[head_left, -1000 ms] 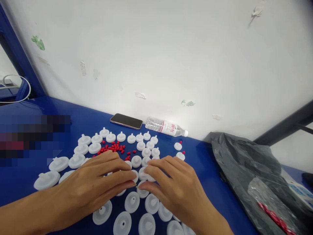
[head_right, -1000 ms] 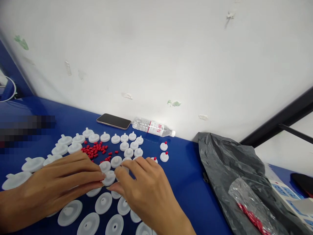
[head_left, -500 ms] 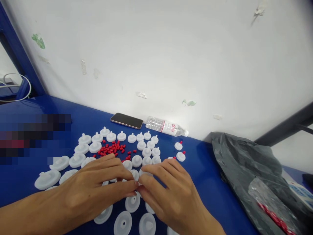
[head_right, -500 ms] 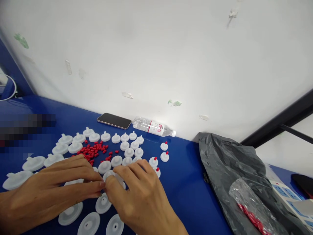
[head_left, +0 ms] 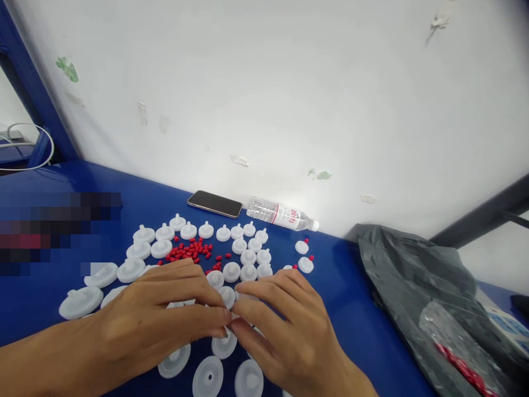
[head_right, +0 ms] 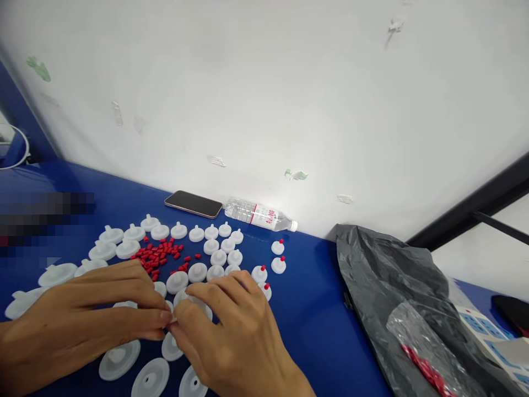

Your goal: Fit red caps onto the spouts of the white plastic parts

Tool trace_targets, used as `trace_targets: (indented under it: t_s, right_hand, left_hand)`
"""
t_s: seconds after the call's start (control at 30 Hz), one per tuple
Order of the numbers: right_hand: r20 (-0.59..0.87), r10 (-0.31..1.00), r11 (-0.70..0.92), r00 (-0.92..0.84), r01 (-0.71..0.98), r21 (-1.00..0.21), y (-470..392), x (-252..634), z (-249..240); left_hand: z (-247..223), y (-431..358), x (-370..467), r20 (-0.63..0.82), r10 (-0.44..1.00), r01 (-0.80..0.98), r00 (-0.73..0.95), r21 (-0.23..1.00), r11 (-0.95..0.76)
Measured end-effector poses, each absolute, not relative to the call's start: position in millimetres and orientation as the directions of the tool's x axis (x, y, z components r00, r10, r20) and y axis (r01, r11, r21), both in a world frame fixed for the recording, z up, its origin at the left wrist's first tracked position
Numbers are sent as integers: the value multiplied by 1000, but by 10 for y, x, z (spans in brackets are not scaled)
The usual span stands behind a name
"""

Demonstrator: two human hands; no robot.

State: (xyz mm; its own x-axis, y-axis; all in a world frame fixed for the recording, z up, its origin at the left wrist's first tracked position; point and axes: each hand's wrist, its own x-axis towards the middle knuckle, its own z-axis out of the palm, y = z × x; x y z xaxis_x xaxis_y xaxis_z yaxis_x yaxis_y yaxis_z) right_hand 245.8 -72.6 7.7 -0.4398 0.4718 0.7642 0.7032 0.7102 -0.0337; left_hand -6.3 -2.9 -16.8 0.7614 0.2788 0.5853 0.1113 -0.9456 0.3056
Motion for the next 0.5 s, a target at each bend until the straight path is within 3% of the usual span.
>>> trace_targets:
  t_s: [0.23,0.5]
  right_hand:
    - [754,462,720,-468,694,-10,-754,2460,78]
    - [735,496,746,-463,661,-86,-766,2487,54]
  left_hand:
    - [-17,-46,14,603,260,88,754,299,-950]
    - [-136,35,-58,567,190,68,802,230,-971]
